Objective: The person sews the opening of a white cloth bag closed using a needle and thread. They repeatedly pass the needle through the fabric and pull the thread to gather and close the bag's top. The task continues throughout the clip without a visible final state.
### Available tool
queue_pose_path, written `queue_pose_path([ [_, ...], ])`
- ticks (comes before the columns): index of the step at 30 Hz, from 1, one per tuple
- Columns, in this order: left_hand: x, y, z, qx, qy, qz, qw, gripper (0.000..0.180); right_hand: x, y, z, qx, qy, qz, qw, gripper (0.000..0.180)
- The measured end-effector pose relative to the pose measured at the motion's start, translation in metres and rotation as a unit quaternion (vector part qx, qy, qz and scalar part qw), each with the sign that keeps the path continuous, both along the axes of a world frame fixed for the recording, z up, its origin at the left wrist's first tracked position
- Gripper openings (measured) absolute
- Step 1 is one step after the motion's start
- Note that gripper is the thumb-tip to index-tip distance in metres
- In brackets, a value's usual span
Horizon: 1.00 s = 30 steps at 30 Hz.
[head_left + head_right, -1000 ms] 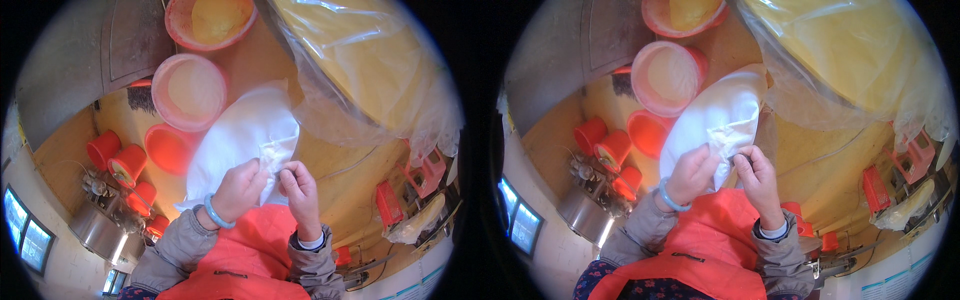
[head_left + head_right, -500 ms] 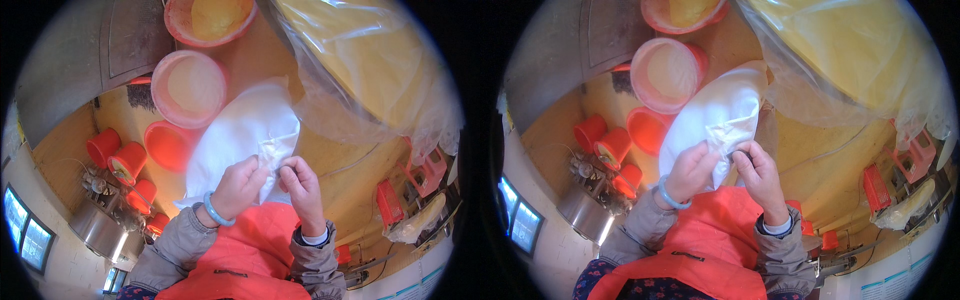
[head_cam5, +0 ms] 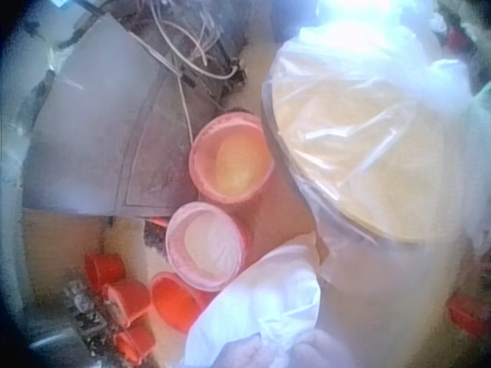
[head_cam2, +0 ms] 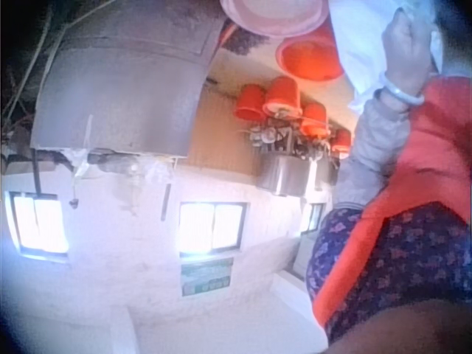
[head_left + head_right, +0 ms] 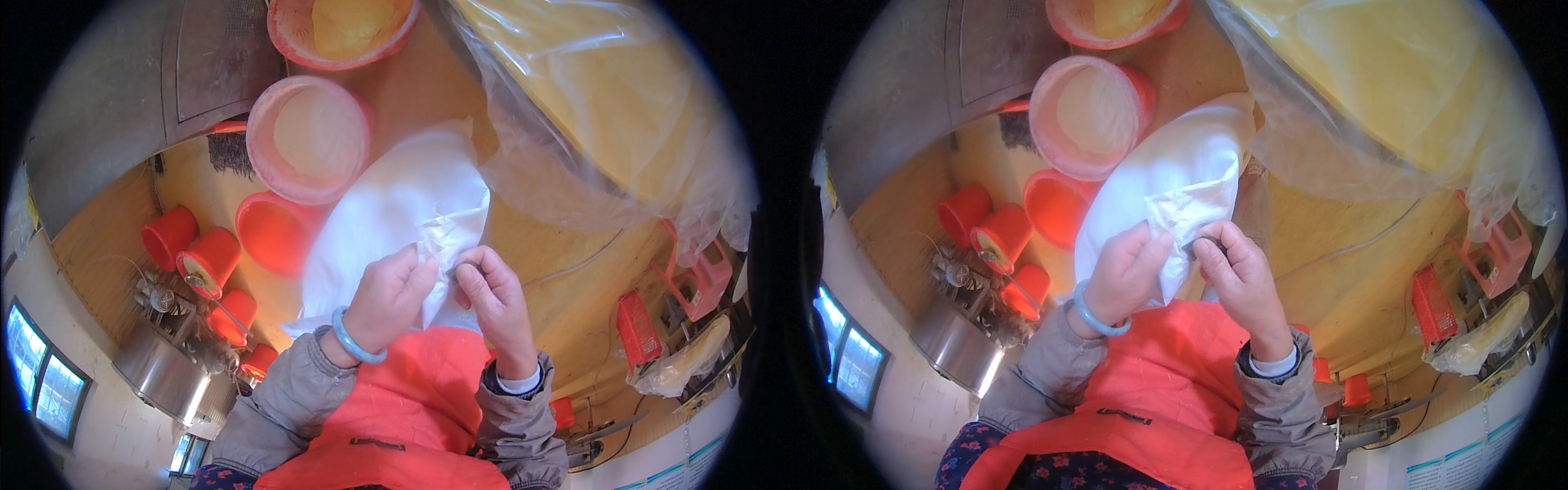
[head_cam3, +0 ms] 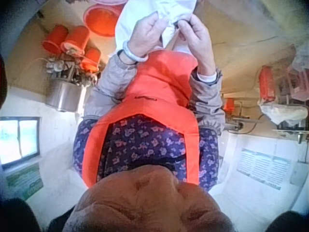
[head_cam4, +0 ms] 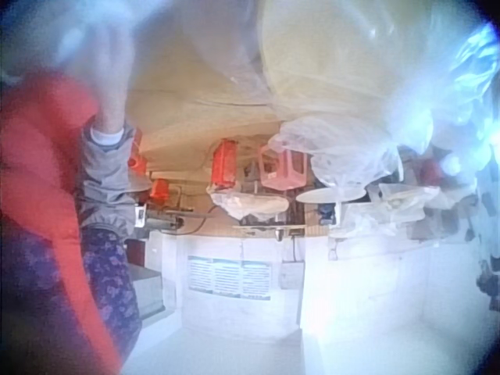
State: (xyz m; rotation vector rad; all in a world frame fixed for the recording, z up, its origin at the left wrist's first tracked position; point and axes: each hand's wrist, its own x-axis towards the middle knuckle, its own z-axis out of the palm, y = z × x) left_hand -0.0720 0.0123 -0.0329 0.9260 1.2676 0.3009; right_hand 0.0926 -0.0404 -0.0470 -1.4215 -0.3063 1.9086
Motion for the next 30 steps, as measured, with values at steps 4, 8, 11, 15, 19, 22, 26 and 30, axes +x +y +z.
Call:
queue_pose_path([
  [4,0.002,-0.001,0.003,0.045,0.034,-0.027,0.998,0.027,0.0,0.002,0.003,0.028,-0.07,0.039,0.996,0.01],
  [8,0.001,0.001,0.004,0.069,0.059,-0.042,0.995,0.028,0.0,0.002,0.004,0.052,-0.073,0.065,0.994,0.01],
  [11,0.001,0.002,0.005,0.044,0.033,-0.035,0.998,0.028,-0.001,0.0,0.004,0.028,-0.055,0.027,0.998,0.009],
  [15,0.003,0.001,0.007,0.041,0.036,-0.033,0.998,0.028,-0.004,-0.005,0.008,-0.026,-0.023,-0.016,0.999,0.009],
  [19,0.003,-0.001,0.007,0.052,0.045,-0.031,0.997,0.026,-0.015,-0.007,0.011,0.019,-0.159,-0.006,0.987,0.011],
  [22,0.003,-0.003,0.007,0.071,0.052,-0.036,0.995,0.025,-0.015,-0.008,0.012,0.032,-0.164,0.002,0.986,0.012],
  [26,0.003,-0.005,0.007,0.075,0.048,-0.029,0.996,0.025,-0.008,-0.007,0.011,0.016,-0.076,0.002,0.997,0.011],
  [30,0.004,-0.004,0.009,0.082,0.049,-0.037,0.995,0.026,-0.011,-0.005,0.015,0.023,-0.162,0.013,0.986,0.009],
])
